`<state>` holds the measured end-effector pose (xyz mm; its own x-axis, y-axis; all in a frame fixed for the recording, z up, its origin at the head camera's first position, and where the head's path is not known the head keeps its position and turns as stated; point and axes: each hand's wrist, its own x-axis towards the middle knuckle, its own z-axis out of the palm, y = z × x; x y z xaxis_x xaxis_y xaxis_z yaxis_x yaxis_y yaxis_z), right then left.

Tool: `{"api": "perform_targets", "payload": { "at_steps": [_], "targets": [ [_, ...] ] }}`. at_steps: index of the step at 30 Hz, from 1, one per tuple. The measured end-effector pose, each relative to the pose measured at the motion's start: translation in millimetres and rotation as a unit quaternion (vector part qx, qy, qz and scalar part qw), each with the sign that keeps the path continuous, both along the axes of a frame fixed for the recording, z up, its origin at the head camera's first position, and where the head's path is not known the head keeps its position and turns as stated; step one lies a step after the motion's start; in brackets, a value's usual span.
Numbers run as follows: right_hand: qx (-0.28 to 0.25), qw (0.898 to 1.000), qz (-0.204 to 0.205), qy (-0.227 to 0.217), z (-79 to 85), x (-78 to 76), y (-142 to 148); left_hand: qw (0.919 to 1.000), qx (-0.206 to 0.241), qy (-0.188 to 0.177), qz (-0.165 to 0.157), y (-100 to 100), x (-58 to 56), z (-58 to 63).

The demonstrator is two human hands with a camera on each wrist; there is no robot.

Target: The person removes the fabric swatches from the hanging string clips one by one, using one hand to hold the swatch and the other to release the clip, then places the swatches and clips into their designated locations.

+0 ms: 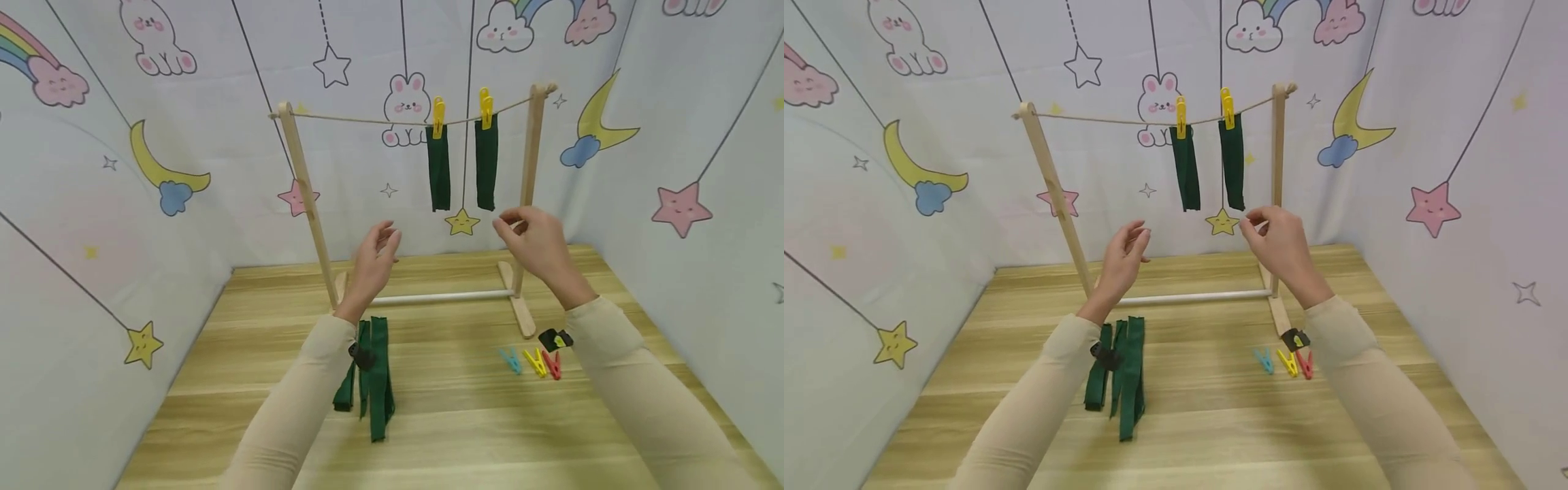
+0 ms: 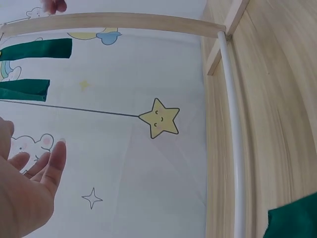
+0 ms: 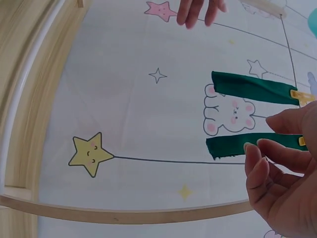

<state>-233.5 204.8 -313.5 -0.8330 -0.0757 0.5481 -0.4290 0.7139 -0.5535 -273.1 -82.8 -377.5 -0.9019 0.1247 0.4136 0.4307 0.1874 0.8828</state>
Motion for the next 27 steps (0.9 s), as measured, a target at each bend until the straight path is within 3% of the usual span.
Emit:
{"api": "perform_targets", "payload": {
  "at_steps": [11, 16, 23, 27],
  "targets": [
    [-0.020, 0.994, 0.024, 0.101, 26.0, -14.5, -12.6, 0.9995, 0.012, 0.028, 0.000, 19.0, -12.0, 20.8],
    [-0.033, 0.988, 0.022, 0.147, 36.2, -21.2, -17.3, 0.9992, 0.020, 0.030, -0.016, 28.6, -18.7, 29.0],
    [-0.053, 0.982, 0.072, 0.166, 47.2, -34.7, -29.9, 0.9994, 0.010, 0.032, -0.002, 37.3, -22.9, 41.0],
    [-0.071, 0.979, 0.094, 0.167, 52.2, -42.5, -36.4, 0.9997, 0.014, 0.012, -0.015, 39.7, -25.5, 48.7]
  ]
}}
